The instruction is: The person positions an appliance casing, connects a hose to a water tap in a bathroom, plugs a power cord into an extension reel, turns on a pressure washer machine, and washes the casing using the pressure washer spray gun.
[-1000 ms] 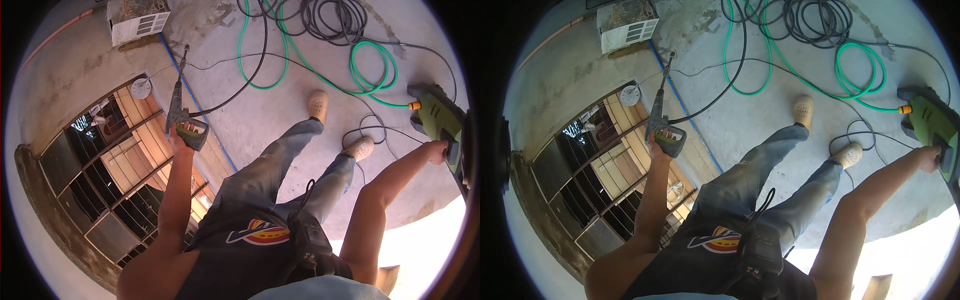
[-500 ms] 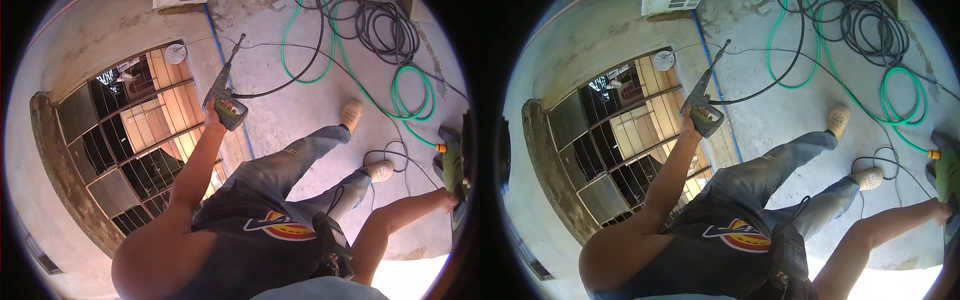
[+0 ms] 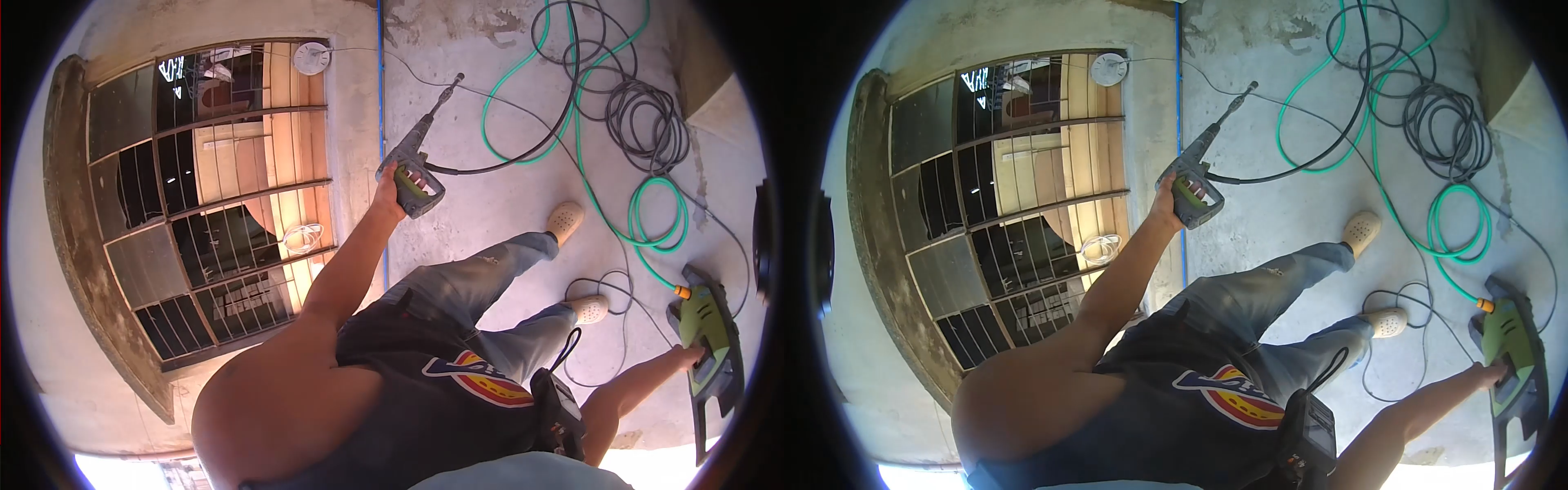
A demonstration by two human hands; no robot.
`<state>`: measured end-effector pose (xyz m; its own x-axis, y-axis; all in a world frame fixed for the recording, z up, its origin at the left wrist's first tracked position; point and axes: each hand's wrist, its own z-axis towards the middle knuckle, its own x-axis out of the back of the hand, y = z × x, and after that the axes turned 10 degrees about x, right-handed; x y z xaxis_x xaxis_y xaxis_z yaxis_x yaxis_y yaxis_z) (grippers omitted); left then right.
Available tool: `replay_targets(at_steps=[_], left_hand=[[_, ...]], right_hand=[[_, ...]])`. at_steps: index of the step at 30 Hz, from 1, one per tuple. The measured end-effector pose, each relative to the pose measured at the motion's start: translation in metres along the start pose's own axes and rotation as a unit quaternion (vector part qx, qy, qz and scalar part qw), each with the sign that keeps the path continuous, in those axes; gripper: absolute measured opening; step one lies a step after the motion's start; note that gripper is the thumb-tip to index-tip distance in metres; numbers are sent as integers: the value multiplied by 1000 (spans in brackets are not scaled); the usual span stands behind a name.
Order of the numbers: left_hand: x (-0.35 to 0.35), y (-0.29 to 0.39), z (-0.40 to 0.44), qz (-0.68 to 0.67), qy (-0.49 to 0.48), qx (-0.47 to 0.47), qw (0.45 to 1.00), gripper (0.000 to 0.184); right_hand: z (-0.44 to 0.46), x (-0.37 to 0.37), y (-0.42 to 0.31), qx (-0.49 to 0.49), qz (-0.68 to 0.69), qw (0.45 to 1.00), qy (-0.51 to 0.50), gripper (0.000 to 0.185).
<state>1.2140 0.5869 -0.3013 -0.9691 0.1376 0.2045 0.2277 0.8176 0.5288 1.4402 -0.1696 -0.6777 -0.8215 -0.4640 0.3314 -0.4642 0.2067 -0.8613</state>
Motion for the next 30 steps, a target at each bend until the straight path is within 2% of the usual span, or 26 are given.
replay_targets(at_steps=[1, 2, 3, 4, 5, 6, 8, 9, 10, 11, 12, 14, 16, 17, 18, 20, 21, 22, 24, 26, 30], left_hand=[[11, -4, 2, -1, -13, 9, 1000, 32], [22, -9, 3, -2, -26, 19, 999, 31], [30, -14, -4, -24, -42, 33, 998, 30], [39, -25, -7, -43, -55, 35, 997, 30], [48, -35, -12, -63, -27, 38, 997, 29], [55, -37, -22, -85, 0, 39, 996, 27], [60, -57, -49, -146, 53, 12, 988, 23], [54, -60, -84, -171, 96, -14, 980, 21], [64, -69, -89, -190, 83, -7, 978, 21], [80, -80, -87, -177, 104, -37, 978, 22], [92, -90, -92, -164, 127, -67, 976, 23], [105, -89, -133, -167, 139, -115, 969, 22], [130, -93, -149, -166, 139, -147, 965, 21], [141, -93, -158, -148, 152, -180, 961, 20], [150, -93, -166, -159, 146, -179, 960, 20], [160, -81, -184, -140, 127, -203, 961, 20], [162, -78, -192, -146, 128, -207, 959, 20], [164, -76, -195, -154, 125, -204, 959, 20], [168, -73, -198, -125, 115, -233, 957, 20], [167, -66, -209, -141, 98, -219, 961, 20], [167, -48, -197, -172, 65, -195, 963, 20]], right_hand=[[-6, 5, 10, -20, -33, 997, -67, 40], [-52, 6, -10, -30, -87, 988, -120, 58], [-27, 15, 23, 31, -132, 964, -227, 56], [-84, 21, -8, 52, -234, 942, -236, 53], [-89, 30, -4, 107, -343, 883, -301, 51], [-131, 35, -26, 92, -316, 877, -349, 54], [-164, 45, -31, 156, -444, 759, -449, 49], [-206, 56, -53, 146, -425, 756, -476, 45], [-218, 64, -54, 174, -432, 706, -533, 43], [-219, 73, -46, 275, -444, 628, -577, 34], [-226, 79, -53, 363, -451, 533, -617, 40], [-254, 94, -86, 286, -467, 570, -613, 40], [-254, 108, -111, 320, -447, 556, -624, 40], [-256, 116, -131, 300, -445, 577, -616, 35], [-252, 121, -145, 311, -441, 576, -614, 35], [-213, 123, -142, 300, -398, 636, -589, 32], [-213, 129, -162, 248, -427, 667, -557, 32], [-206, 132, -168, 256, -426, 666, -557, 32], [-184, 139, -178, 236, -336, 761, -503, 33], [-186, 145, -204, 274, -369, 750, -476, 32], [-224, 158, -241, 277, -357, 781, -431, 36]])
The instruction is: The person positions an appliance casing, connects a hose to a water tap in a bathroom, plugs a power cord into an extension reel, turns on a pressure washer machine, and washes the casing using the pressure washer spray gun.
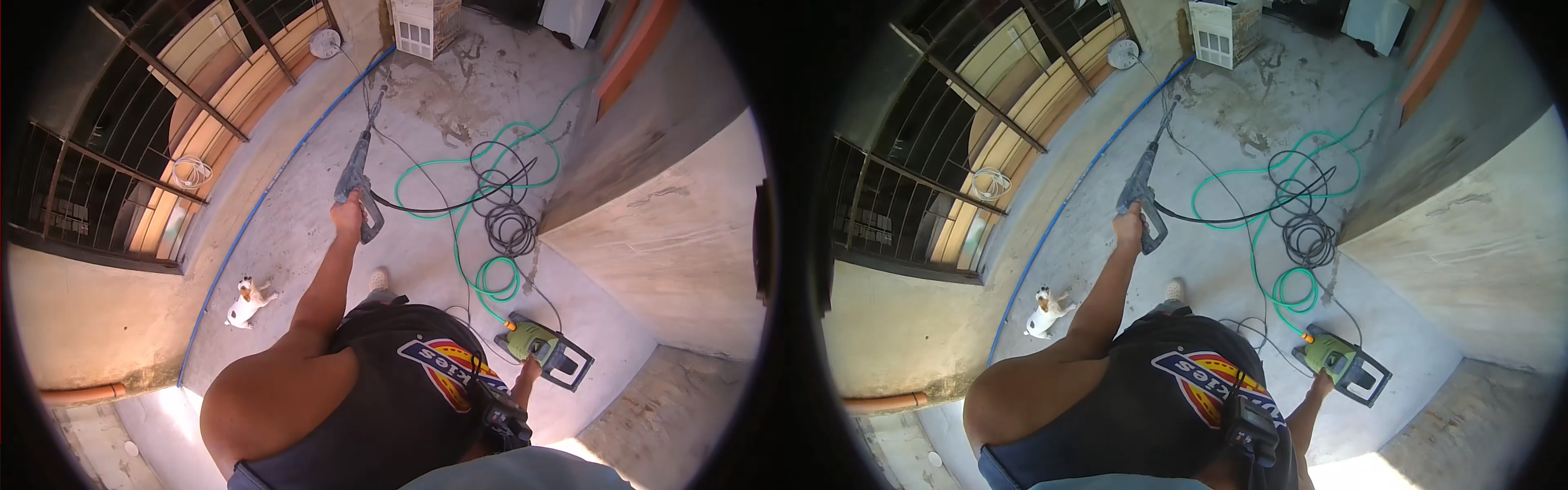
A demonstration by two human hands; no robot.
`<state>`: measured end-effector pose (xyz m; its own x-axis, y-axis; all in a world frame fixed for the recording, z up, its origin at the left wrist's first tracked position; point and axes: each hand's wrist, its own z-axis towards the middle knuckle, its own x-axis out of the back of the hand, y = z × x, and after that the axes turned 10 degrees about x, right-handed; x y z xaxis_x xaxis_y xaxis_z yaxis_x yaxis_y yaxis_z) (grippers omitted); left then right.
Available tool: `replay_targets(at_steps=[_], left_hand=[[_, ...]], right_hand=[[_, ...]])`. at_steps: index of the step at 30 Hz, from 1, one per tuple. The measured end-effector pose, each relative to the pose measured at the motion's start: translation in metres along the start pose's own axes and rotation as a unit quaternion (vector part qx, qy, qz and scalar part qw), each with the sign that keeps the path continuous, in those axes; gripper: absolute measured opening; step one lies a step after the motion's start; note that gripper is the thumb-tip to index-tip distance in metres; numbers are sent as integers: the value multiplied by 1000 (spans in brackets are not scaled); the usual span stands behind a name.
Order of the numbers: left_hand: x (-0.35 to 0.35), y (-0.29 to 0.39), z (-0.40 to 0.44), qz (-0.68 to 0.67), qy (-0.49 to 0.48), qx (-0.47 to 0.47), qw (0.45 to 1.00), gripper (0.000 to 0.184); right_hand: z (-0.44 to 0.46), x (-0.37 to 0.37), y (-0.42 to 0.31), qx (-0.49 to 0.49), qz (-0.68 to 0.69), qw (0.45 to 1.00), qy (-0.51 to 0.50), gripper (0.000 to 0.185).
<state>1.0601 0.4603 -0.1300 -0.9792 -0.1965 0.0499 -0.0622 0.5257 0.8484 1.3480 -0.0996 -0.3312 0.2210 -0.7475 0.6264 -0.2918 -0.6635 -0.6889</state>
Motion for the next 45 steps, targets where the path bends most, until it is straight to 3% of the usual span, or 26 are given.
replay_targets(at_steps=[2, 4, 6, 7, 9, 10, 12, 13, 14, 16, 17, 18, 20, 21, 22, 24, 26, 28, 29, 30, 32, 34, 36, 40, 42, 45], left_hand=[[-1, 5, 13, -17, -12, 12, 1000, 20], [0, 14, 23, -20, -27, 24, 999, 19], [2, 20, 44, -37, -33, 28, 998, 22], [4, 23, 52, -49, -37, 28, 998, 26], [13, 35, 72, -50, -47, 36, 997, 26], [16, 44, 82, -51, -57, 36, 996, 26], [23, 57, 103, -45, -69, 42, 996, 23], [26, 64, 113, -44, -78, 45, 995, 20], [27, 71, 120, -39, -81, 45, 995, 20], [32, 82, 134, -24, -92, 37, 995, 20], [36, 85, 142, -22, -90, 38, 995, 20], [39, 88, 149, -15, -103, 46, 993, 19], [44, 98, 162, -6, -120, 50, 991, 19], [45, 103, 165, -26, -110, 58, 992, 20], [44, 108, 170, -49, -101, 68, 991, 20], [42, 112, 188, -62, -99, 68, 991, 20], [37, 114, 203, -78, -91, 71, 990, 20], [34, 119, 220, -45, -81, 79, 993, 19], [33, 124, 226, -46, -74, 80, 993, 19], [30, 128, 231, -36, -83, 87, 992, 18], [19, 137, 241, -29, -80, 97, 992, 17], [5, 144, 253, -40, -97, 100, 989, 17], [-9, 149, 267, -31, -88, 104, 990, 20], [-41, 190, 278, -36, -41, 117, 992, 30], [-74, 200, 287, -56, -41, 122, 990, 35], [-117, 207, 299, -52, -27, 140, 988, 41]], right_hand=[[-17, -6, -14, 27, -9, 999, -17, 36], [-42, -16, -33, 109, -217, 967, -75, 32], [-70, -42, -43, 33, -55, 996, -56, 39], [-81, -54, -48, 107, -132, 979, -111, 36], [-110, -75, -61, 231, -416, 867, -147, 22], [-120, -88, -54, 280, -387, 866, -148, 13], [-127, -121, -47, 150, -319, 918, -182, 14], [-114, -146, 3, 295, -407, 844, -187, 12], [-127, -155, -13, 433, -468, 742, -205, 12], [-154, -161, -59, 369, -424, 790, -244, 13], [-134, -190, -20, 453, -465, 724, -232, 17], [-155, -191, -65, 278, -402, 846, -212, 25], [-165, -217, -90, 193, -347, 907, -141, 31], [-115, -248, -28, 337, -489, 778, -204, 33], [-122, -250, -55, 337, -487, 780, -203, 33], [-137, -240, -140, 400, -522, 716, -235, 32], [-118, -254, -157, 420, -534, 706, -199, 22], [-95, -267, -174, 410, -366, 810, -205, 15], [-93, -271, -198, 530, -482, 678, -165, 15], [-91, -282, -224, 533, -482, 674, -171, 15], [-75, -308, -265, 422, -303, 834, -188, 17], [-69, -340, -325, 364, -185, 894, -185, 15], [-63, -381, -389, 426, -115, 873, -209, 15], [-82, -466, -537, 426, 38, 840, -334, 20], [-107, -506, -628, 398, 13, 779, -484, 24], [-190, -514, -717, 454, -73, 716, -525, 29]])
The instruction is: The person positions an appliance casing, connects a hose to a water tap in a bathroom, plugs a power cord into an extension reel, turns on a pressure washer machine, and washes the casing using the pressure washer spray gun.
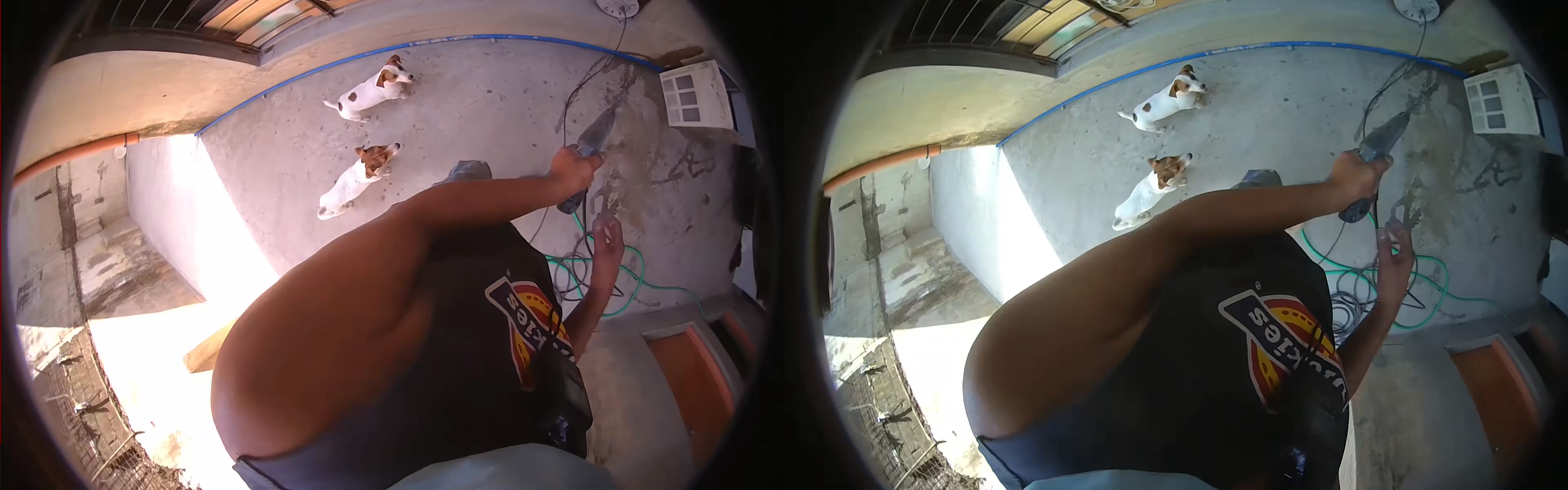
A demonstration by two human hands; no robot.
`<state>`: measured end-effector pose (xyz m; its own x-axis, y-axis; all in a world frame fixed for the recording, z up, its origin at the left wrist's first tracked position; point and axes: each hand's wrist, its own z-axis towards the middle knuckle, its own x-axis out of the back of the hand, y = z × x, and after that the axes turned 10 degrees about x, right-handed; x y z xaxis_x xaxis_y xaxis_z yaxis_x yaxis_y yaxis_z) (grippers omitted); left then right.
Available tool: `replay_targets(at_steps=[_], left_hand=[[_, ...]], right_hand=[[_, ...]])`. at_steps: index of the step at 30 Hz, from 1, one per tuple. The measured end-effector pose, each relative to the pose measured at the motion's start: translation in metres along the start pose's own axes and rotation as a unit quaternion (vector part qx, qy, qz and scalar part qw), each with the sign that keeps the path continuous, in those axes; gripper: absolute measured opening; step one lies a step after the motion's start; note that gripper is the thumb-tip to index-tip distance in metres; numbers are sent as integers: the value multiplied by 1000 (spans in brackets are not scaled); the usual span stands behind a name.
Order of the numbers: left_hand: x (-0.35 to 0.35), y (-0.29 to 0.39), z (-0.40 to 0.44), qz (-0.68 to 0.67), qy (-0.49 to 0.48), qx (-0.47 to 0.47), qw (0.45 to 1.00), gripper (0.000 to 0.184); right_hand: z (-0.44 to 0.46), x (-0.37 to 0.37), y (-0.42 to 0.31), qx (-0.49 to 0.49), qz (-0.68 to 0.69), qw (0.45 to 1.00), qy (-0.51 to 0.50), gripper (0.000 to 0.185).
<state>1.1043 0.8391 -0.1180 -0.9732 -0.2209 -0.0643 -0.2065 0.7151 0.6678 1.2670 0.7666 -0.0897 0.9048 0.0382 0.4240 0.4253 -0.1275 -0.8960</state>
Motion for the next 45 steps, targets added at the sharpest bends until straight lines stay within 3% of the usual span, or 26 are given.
replay_targets(at_steps=[2, 5, 9, 12, 13, 14, 15, 17, 21, 23, 25, 26, 28, 30, 33, 34, 36, 38, 39, 41, 42, 45], left_hand=[[-19, 17, 12, -25, 5, -11, 1000, 50], [-49, 41, 39, -35, -35, -40, 998, 59], [-100, 67, 81, -5, -56, -130, 990, 61], [-125, 106, 113, -7, -134, -147, 980, 59], [-130, 122, 119, 24, -165, -139, 976, 57], [-138, 131, 125, 16, -196, -161, 967, 52], [-149, 140, 132, 9, -223, -180, 958, 46], [-183, 159, 144, 47, -287, -227, 929, 42], [-221, 210, 146, 108, -393, -281, 869, 35], [-241, 247, 145, 136, -440, -283, 841, 37], [-258, 284, 145, 236, -540, -287, 755, 39], [-266, 297, 151, 241, -551, -295, 743, 46], [-264, 323, 177, 265, -535, -293, 747, 42], [-261, 316, 238, 199, -529, -249, 786, 33], [-224, 295, 350, 329, -308, -193, 871, 35], [-206, 277, 394, 351, -248, -135, 893, 38], [-165, 246, 436, 267, -155, -15, 951, 38], [-107, 200, 468, 256, 8, 45, 966, 42], [-76, 173, 460, 150, 83, 86, 981, 46], [-43, 133, 416, 76, 270, 171, 944, 48], [-27, 114, 396, 116, 313, 217, 917, 52], [-44, 112, 317, 253, 300, 328, 859, 49]], right_hand=[[38, -5, -36, 56, -28, 985, -159, 33], [96, 3, -42, 3, -29, 969, -246, 33], [159, 10, -53, -56, 54, 988, -131, 41], [215, 27, -52, -90, 80, 988, -95, 55], [231, 39, -27, -13, 18, 996, -81, 49], [240, 46, -45, -68, -32, 995, -70, 49], [249, 51, -33, -7, -80, 997, -24, 45], [267, 56, -32, 28, -97, 980, 171, 37], [291, 109, -71, -17, -166, 957, 236, 30], [294, 132, -92, 0, 53, 949, 311, 26], [292, 157, -95, -13, 42, 937, 347, 28], [295, 172, -93, -26, 32, 925, 378, 30], [319, 205, -83, -8, 39, 915, 402, 32], [352, 243, -53, 31, 43, 902, 428, 37], [455, 304, 1, 64, 28, 897, 437, 28], [496, 328, 23, 74, 2, 898, 434, 25], [581, 377, 74, 46, -38, 910, 409, 22], [674, 414, 128, 47, -53, 910, 408, 21], [712, 428, 153, 8, -80, 911, 405, 24], [773, 439, 213, 8, -56, 916, 397, 25], [803, 441, 240, 9, -66, 911, 408, 25], [860, 443, 285, -28, -101, 911, 400, 26]])
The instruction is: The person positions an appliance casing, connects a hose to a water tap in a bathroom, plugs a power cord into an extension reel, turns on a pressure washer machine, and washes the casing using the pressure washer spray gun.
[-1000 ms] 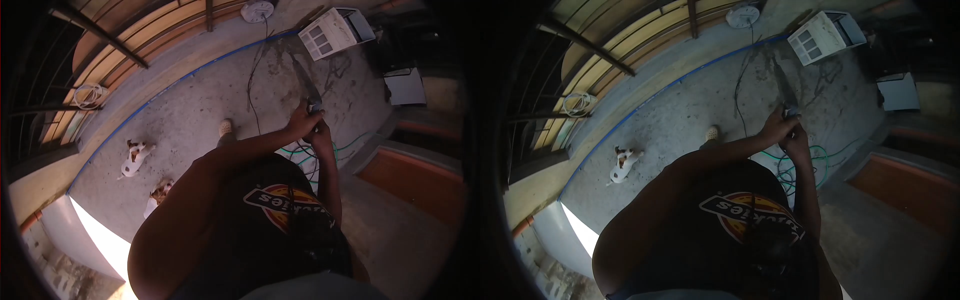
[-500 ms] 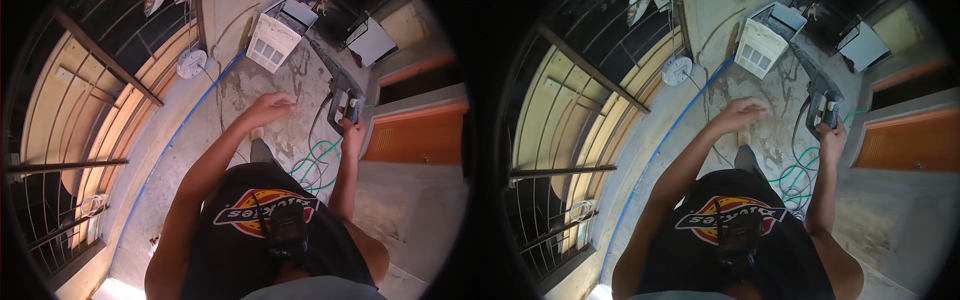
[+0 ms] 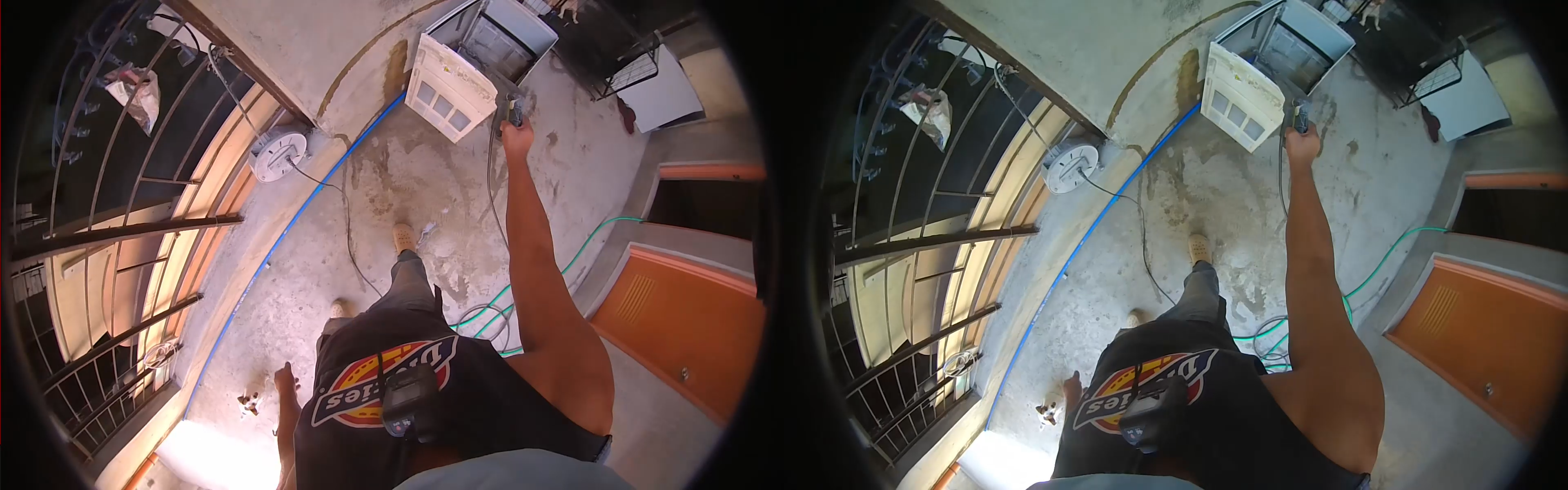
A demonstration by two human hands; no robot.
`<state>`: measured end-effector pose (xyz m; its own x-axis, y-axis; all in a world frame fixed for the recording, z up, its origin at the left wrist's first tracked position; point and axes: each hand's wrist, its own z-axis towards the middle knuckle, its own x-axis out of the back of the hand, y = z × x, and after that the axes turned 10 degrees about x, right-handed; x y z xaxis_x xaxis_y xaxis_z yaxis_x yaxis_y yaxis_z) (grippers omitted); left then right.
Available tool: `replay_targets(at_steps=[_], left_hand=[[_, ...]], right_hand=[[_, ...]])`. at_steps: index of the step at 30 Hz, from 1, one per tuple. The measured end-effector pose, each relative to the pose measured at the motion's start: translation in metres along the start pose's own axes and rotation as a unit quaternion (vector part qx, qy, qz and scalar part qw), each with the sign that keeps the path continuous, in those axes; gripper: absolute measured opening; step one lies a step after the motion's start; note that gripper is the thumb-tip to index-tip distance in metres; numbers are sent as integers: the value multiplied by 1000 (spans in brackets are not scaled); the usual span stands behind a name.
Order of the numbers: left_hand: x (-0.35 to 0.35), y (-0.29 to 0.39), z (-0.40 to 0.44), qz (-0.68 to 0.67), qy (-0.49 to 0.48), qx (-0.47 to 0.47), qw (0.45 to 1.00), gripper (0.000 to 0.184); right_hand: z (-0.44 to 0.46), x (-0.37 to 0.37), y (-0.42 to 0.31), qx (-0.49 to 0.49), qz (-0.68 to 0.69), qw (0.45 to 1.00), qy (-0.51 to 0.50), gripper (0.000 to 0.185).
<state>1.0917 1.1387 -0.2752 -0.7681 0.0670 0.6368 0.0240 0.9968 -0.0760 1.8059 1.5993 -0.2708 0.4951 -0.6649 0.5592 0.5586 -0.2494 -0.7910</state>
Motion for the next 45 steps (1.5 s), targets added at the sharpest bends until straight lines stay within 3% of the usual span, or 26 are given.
replay_targets(at_steps=[4, 7, 9, 10, 13, 18, 22, 24, 26, 28, 34, 36, 38, 39, 40, 41, 42, 43, 44, 45], left_hand=[[-7, -13, -67, -47, -4, 44, 998, 48], [-19, 22, -81, -86, 3, 32, 996, 48], [-25, 56, -79, -101, 10, 2, 995, 48], [-27, 76, -78, -104, 11, -16, 994, 48], [-30, 130, -71, -93, -5, -62, 994, 48], [-25, 179, -94, -113, -68, -104, 986, 45], [-31, 159, -89, -128, -82, -85, 985, 45], [-31, 126, -82, -132, -80, -29, 988, 46], [-30, 90, -87, -146, -92, -20, 985, 47], [-32, 54, -84, -162, -88, 21, 983, 48], [-40, -28, -80, -184, -88, 104, 973, 59], [-40, -21, -98, -168, -97, 98, 976, 61], [-46, -31, -94, -187, -100, 118, 970, 61], [-54, -45, -79, -184, -91, 126, 971, 62], [-57, -41, -84, -177, -100, 121, 972, 61], [-58, -35, -86, -171, -94, 109, 975, 54], [-63, -33, -82, -169, -63, 57, 982, 47], [-64, -28, -82, -160, -35, 12, 986, 45], [-65, -20, -82, -165, 7, -14, 986, 46], [-59, -7, -81, -140, -16, -3, 990, 45]], right_hand=[[44, -44, 96, 49, -42, 998, 27, 26], [60, -55, 98, 88, -129, 983, 98, 33], [59, -40, 42, -56, -204, 974, 79, 43], [65, -39, 51, -60, -209, 975, 41, 52], [83, -26, 47, -75, -238, 968, -6, 56], [139, -17, 96, -107, -239, 940, -220, 64], [159, -2, 75, -101, -257, 939, -206, 68], [175, -10, 86, -69, -284, 923, -249, 73], [190, -21, 101, -119, -205, 929, -286, 74], [194, -23, 100, -60, -263, 925, -266, 78], [178, -16, 35, -65, -291, 928, -223, 79], [180, -14, 35, -44, -315, 924, -212, 77], [180, -16, 33, 59, -403, 902, -146, 74], [175, -15, 27, 144, -458, 870, -116, 65], [199, -19, 85, 362, -507, 779, -80, 51], [185, -25, 85, 377, -506, 776, -21, 40], [139, -31, 12, 411, -319, 854, -2, 40], [106, -41, -14, 445, -256, 858, -24, 38], [105, -61, 6, 624, -276, 726, -87, 32], [34, -68, -26, 462, -299, 814, -185, 27]])
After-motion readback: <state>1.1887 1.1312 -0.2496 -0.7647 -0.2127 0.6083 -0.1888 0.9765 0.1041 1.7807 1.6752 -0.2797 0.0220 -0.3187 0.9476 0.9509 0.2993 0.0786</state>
